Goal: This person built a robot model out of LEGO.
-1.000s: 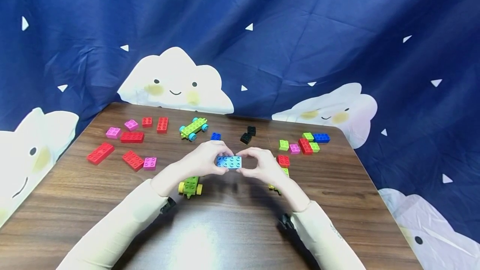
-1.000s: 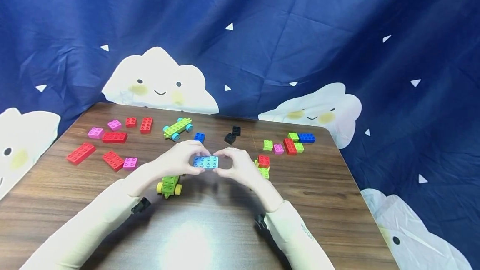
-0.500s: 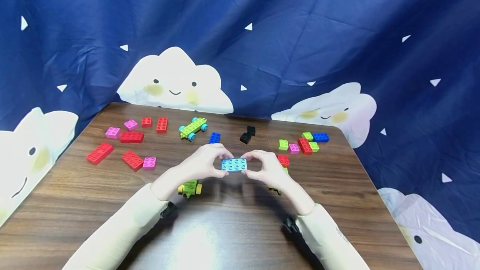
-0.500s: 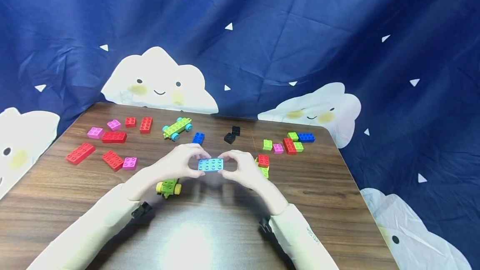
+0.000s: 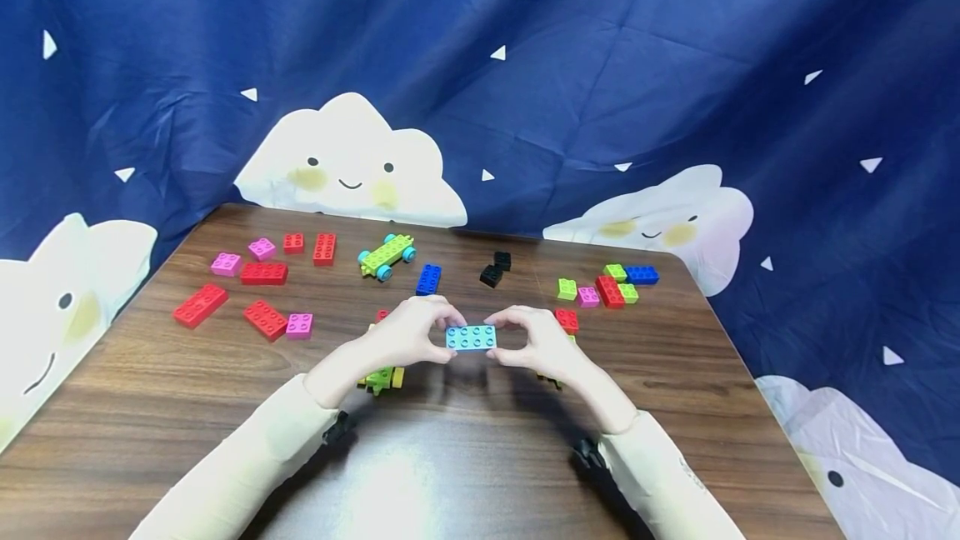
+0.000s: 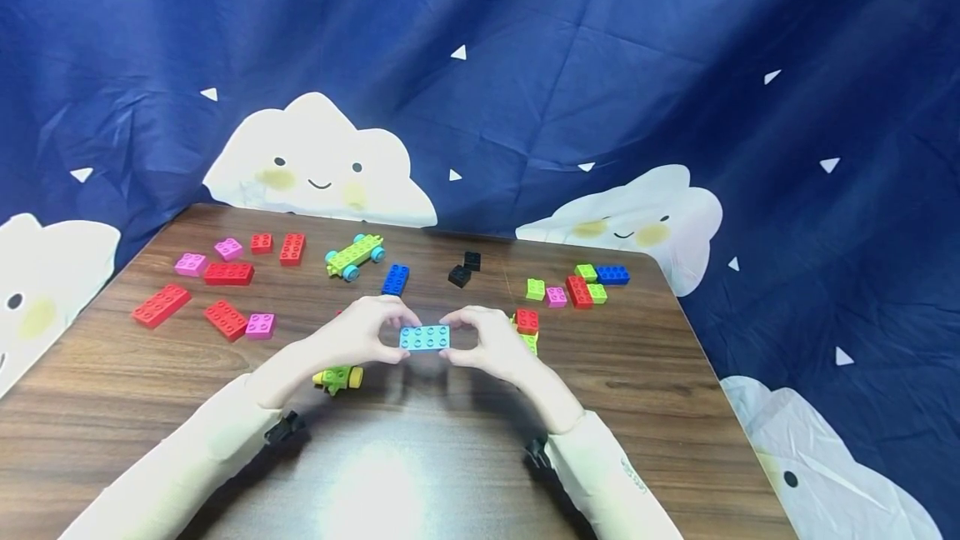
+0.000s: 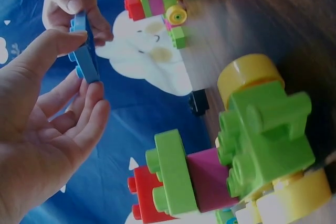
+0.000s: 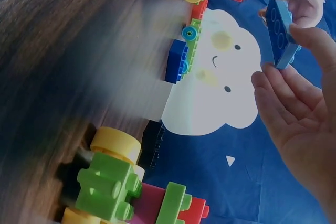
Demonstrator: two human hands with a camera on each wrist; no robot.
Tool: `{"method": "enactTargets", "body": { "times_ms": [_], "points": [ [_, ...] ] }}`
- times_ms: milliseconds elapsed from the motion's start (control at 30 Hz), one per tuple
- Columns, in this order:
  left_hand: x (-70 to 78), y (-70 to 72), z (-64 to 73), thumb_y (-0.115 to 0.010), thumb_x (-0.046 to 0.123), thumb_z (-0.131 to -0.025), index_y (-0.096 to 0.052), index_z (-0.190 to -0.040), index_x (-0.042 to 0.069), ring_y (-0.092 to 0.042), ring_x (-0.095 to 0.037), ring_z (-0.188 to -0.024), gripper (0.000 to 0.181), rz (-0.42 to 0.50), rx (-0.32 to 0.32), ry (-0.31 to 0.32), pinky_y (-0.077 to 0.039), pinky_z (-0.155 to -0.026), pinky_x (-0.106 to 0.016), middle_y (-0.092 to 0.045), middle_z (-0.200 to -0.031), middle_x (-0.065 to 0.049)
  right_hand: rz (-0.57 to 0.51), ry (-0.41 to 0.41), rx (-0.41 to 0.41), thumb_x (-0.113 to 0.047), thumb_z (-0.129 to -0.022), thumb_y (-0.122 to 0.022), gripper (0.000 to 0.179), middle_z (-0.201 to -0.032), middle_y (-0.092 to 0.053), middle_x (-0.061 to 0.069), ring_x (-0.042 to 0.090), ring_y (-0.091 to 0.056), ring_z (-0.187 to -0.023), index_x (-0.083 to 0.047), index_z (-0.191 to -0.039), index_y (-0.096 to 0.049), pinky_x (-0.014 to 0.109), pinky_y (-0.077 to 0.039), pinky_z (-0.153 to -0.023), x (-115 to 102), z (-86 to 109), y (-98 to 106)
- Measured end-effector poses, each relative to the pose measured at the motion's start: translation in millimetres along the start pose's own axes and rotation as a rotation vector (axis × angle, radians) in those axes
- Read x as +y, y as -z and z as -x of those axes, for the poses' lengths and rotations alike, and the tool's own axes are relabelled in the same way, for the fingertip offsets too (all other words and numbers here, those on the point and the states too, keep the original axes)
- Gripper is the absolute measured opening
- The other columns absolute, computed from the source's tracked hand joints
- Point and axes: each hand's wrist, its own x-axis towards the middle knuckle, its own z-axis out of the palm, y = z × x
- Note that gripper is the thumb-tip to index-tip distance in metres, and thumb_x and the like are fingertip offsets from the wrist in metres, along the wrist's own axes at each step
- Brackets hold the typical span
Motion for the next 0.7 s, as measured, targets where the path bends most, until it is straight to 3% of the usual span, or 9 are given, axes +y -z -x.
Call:
{"method": "enactTargets", "body": {
  "times_ms": [200,467,700],
  "points": [
    [4.6,-4.2,0.3,-0.079,0.018,-0.077,-0.071,-0.106,0.01,-0.062,-0.019,-0.09,0.032,0.009,-0.046,0.023,-0.05,-0.077,-0.026,-0.066,-0.096,0.003,0.023,-0.011,-0.046,-0.017,-0.077,-0.08,0.033,-0.101,-0.073,0.004,0.023,-0.068,-0.097,-0.007,-0.107,-0.071,0.042,-0.055,-0.086,-1.4,3.1,1.9],
    [5.5,-14.1,0.3,-0.082,0.017,-0.077,-0.071,-0.108,0.008,-0.061,-0.014,-0.09,0.034,0.0,-0.151,0.081,-0.051,-0.078,-0.029,-0.067,-0.1,-0.001,0.078,-0.048,-0.155,-0.02,-0.076,-0.08,0.026,-0.094,-0.071,-0.001,0.02,-0.066,-0.091,-0.01,-0.099,-0.072,0.035,-0.055,-0.083,-0.7,4.6,-3.3],
    [5.7,-25.6,-0.3,-0.085,0.013,-0.073,-0.072,-0.1,0.009,-0.059,-0.011,-0.083,0.031,-0.037,-0.234,0.119,-0.049,-0.076,-0.03,-0.065,-0.093,-0.001,0.122,-0.049,-0.241,-0.02,-0.075,-0.082,0.026,-0.089,-0.072,-0.001,0.014,-0.067,-0.085,-0.008,-0.095,-0.072,0.029,-0.056,-0.078,-0.4,5.4,-14.5]
  ]
}}
